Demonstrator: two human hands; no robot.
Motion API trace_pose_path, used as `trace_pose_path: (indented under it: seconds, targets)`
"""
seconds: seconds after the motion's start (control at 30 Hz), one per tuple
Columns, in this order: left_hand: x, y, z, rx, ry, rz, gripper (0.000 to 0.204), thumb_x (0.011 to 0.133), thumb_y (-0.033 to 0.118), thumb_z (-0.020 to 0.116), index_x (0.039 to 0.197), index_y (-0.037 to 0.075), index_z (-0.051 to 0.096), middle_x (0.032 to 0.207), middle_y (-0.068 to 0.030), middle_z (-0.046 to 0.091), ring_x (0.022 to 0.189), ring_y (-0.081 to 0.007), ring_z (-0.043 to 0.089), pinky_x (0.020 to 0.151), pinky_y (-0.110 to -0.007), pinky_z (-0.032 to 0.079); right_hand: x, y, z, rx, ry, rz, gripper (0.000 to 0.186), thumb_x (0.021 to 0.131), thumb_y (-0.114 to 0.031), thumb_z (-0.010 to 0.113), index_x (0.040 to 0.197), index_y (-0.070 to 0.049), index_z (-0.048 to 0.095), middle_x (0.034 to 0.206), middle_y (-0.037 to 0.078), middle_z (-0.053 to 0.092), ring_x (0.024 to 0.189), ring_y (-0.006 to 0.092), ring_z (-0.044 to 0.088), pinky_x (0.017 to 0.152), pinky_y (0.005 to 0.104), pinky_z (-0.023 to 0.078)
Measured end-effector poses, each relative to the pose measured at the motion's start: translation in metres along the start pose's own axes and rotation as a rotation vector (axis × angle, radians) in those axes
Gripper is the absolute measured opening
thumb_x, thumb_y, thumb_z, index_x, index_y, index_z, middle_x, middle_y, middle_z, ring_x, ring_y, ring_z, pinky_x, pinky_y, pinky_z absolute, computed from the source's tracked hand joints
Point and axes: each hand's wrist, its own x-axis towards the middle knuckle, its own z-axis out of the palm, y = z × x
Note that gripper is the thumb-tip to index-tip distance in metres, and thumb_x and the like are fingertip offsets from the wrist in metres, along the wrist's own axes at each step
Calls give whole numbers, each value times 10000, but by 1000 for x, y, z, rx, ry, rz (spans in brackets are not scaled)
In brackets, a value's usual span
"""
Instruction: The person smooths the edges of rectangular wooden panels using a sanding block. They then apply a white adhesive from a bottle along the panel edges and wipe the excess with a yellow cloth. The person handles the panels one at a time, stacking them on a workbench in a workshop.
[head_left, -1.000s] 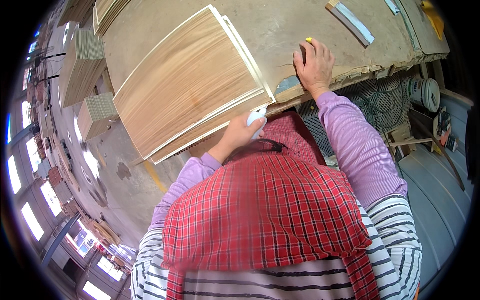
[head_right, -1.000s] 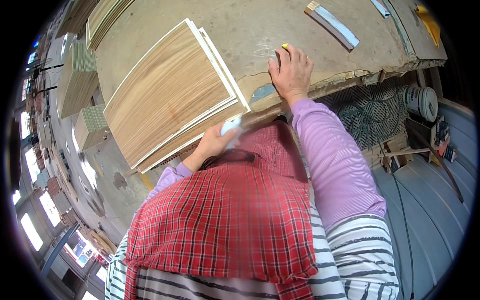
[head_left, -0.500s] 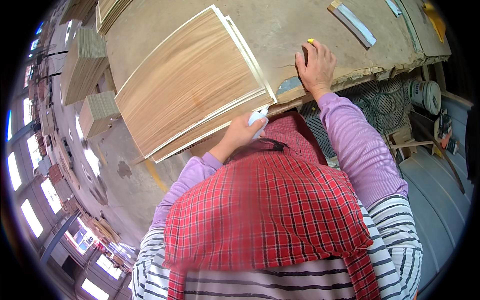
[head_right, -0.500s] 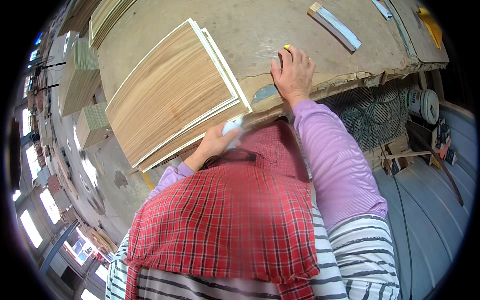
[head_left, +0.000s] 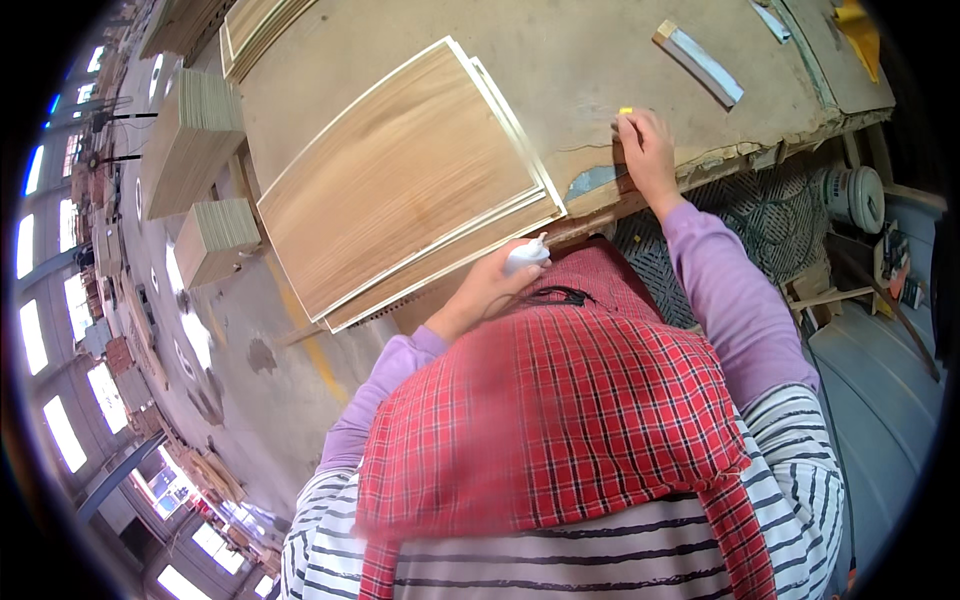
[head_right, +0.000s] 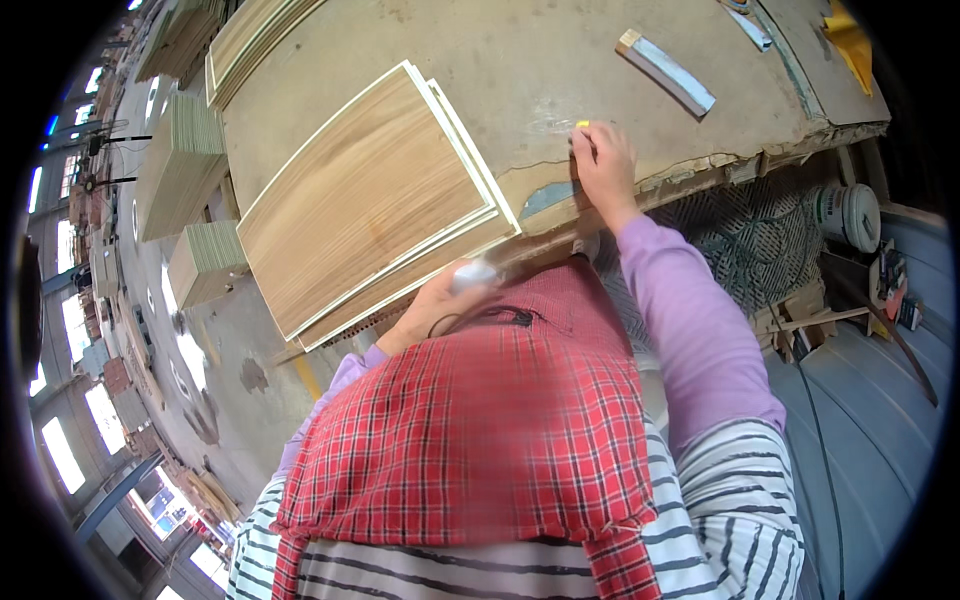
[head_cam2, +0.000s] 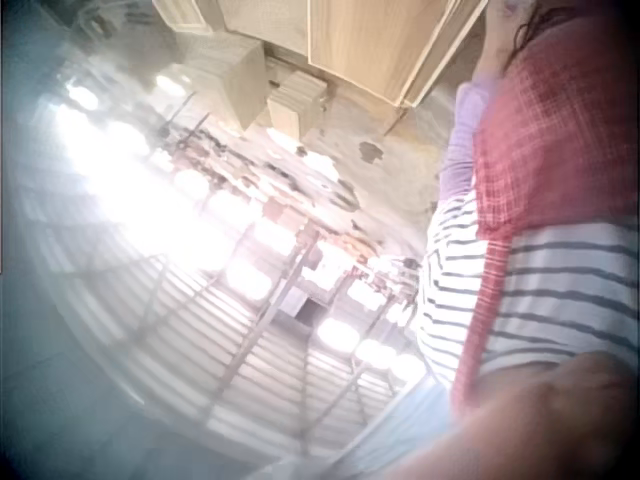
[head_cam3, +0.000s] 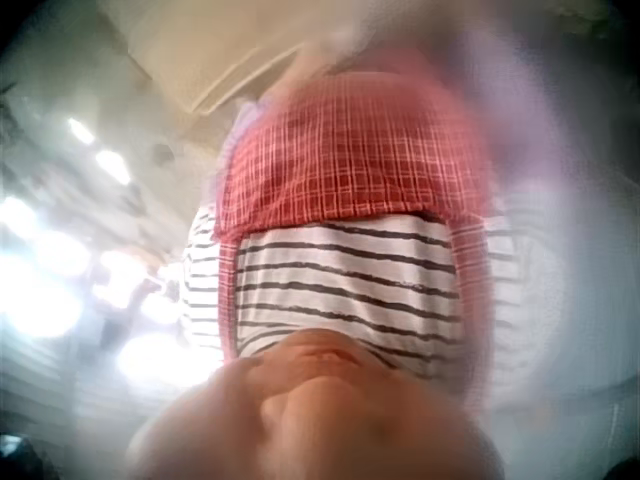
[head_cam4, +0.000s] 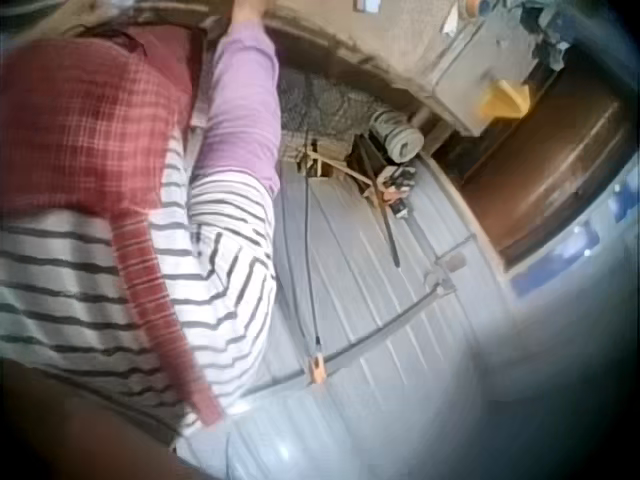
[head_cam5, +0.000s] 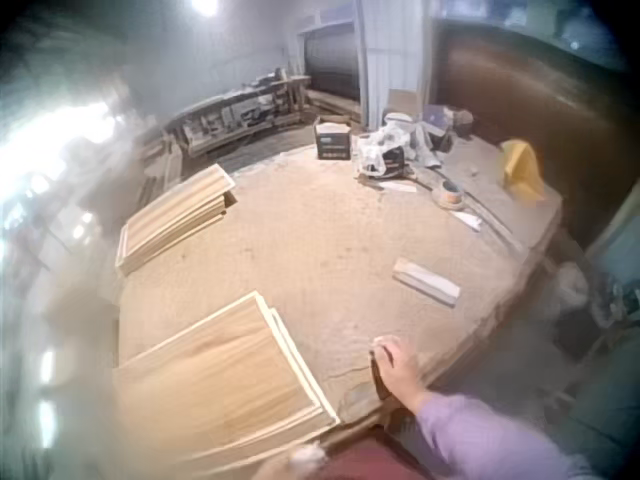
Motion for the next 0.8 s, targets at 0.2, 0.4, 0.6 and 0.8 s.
trace_pose_path:
  seconds: [0.2, 0.4, 0.6, 0.8]
  targets:
    - [30, 10, -3, 97, -110, 145, 395, 909, 195, 595, 1261, 39, 509, 1122, -33, 600, 1031, -113, 537, 892, -292, 443, -42, -125, -59, 563, -581, 206, 343, 820, -227, 707, 1097, -49, 612, 1010, 81, 595, 944, 189, 575, 830, 306, 458]
    - [72, 58, 40, 278, -192, 180, 399, 884, 164, 593, 1242, 15, 503, 1132, -106, 588, 1035, -167, 550, 915, -321, 436, -20, -92, -85, 597, -570, 148, 270, 815, -199, 701, 1022, -39, 636, 967, 56, 582, 923, 167, 556, 819, 297, 452]
    - [105, 69, -5, 1070, 535, 437, 732, 725, 250, 746, 1322, -8, 408, 1317, -247, 443, 1243, -406, 393, 1042, -440, 330, 94, 26, -139, 770, -199, 449, 200, 860, -118, 647, 1037, -29, 619, 942, 62, 654, 845, 130, 604, 735, 279, 500]
    - [45, 52, -65, 1225, 562, -202, 1012, 645, 395, 794, 1416, 10, 263, 1421, -366, 179, 1334, -484, 203, 1103, -468, 234, 276, 172, -184, -4, 186, 80, 227, 839, -149, 611, 1021, -13, 615, 920, 120, 617, 830, 238, 602, 730, 355, 465]
